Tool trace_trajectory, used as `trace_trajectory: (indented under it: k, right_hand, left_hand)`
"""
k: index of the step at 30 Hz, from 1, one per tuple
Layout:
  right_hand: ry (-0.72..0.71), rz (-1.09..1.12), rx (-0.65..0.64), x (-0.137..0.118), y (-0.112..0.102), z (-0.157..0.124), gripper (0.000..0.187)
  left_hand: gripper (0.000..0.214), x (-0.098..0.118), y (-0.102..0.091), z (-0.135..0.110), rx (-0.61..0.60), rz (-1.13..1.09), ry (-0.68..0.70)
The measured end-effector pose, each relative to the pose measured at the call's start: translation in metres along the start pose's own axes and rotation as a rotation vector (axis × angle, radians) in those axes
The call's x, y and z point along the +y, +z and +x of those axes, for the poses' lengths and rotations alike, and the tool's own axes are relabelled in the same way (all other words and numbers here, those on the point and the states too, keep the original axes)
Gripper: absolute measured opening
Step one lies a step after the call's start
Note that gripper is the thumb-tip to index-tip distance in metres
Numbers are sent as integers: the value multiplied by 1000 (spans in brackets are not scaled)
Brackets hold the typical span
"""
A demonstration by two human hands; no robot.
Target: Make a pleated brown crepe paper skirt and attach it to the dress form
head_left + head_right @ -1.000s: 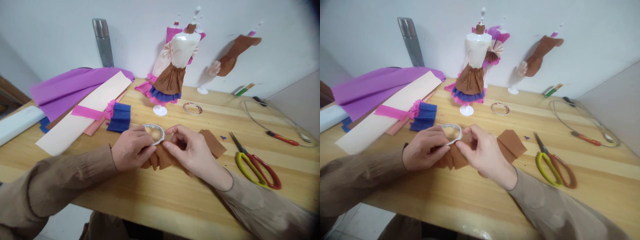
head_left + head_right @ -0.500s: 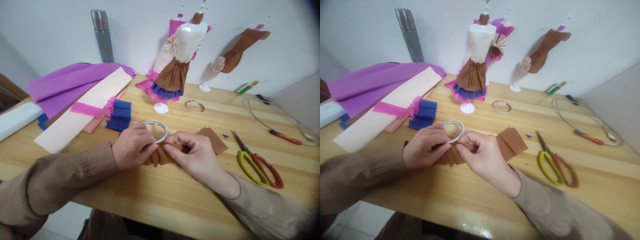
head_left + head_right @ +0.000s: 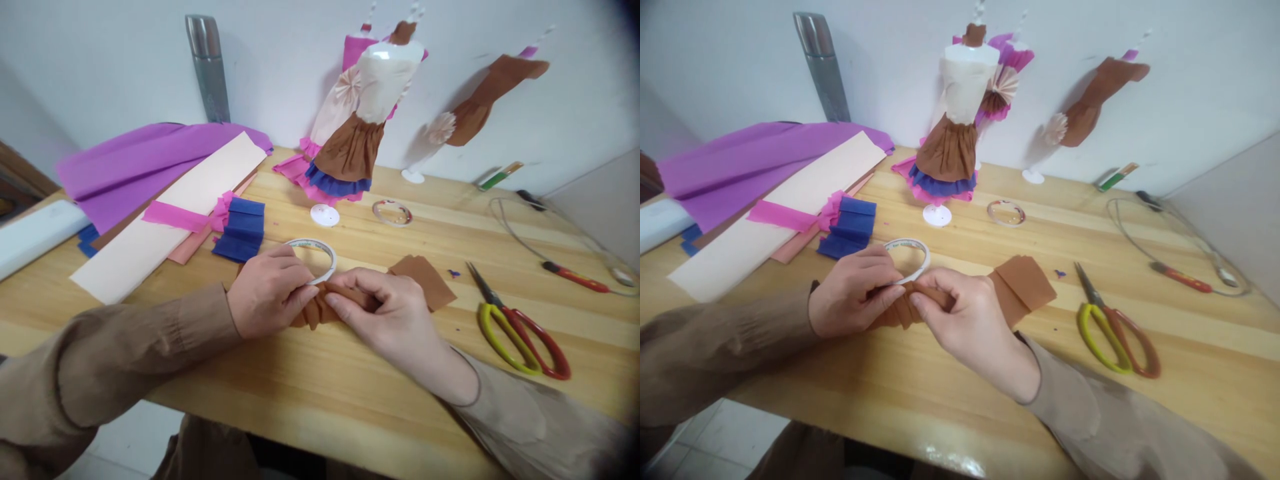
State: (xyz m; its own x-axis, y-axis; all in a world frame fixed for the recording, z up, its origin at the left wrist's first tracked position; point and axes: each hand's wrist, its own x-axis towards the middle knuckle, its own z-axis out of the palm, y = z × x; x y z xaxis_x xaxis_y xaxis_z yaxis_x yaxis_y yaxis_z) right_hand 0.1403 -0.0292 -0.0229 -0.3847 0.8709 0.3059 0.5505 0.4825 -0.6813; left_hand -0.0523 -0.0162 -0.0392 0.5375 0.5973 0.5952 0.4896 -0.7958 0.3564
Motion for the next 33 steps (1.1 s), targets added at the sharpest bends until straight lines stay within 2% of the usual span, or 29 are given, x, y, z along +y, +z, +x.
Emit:
trace_trajectory:
  k: [6, 14, 18, 21, 27, 33]
  right_hand:
    - [-121, -79, 24, 1, 5, -7, 10]
    - [-258, -147, -17, 4, 2, -9, 18]
    - [-161, -127, 48, 0, -2, -5, 9]
    - [-81, -96, 76, -2, -4, -3, 10]
    - [-108, 4, 11, -2, 3, -6, 9]
    - [-54, 126, 11, 0, 3, -6, 10]
  left_hand:
    - [25, 1, 1, -1, -8, -2, 6]
    - [28, 1, 2, -1, -43, -3, -8]
    - [23, 0, 2, -1, 12, -47, -8]
    - [21, -1, 3, -1, 26, -64, 8]
    - [22, -2, 5, -2, 22, -89, 28]
    - [22, -3, 3, -1, 27, -131, 17]
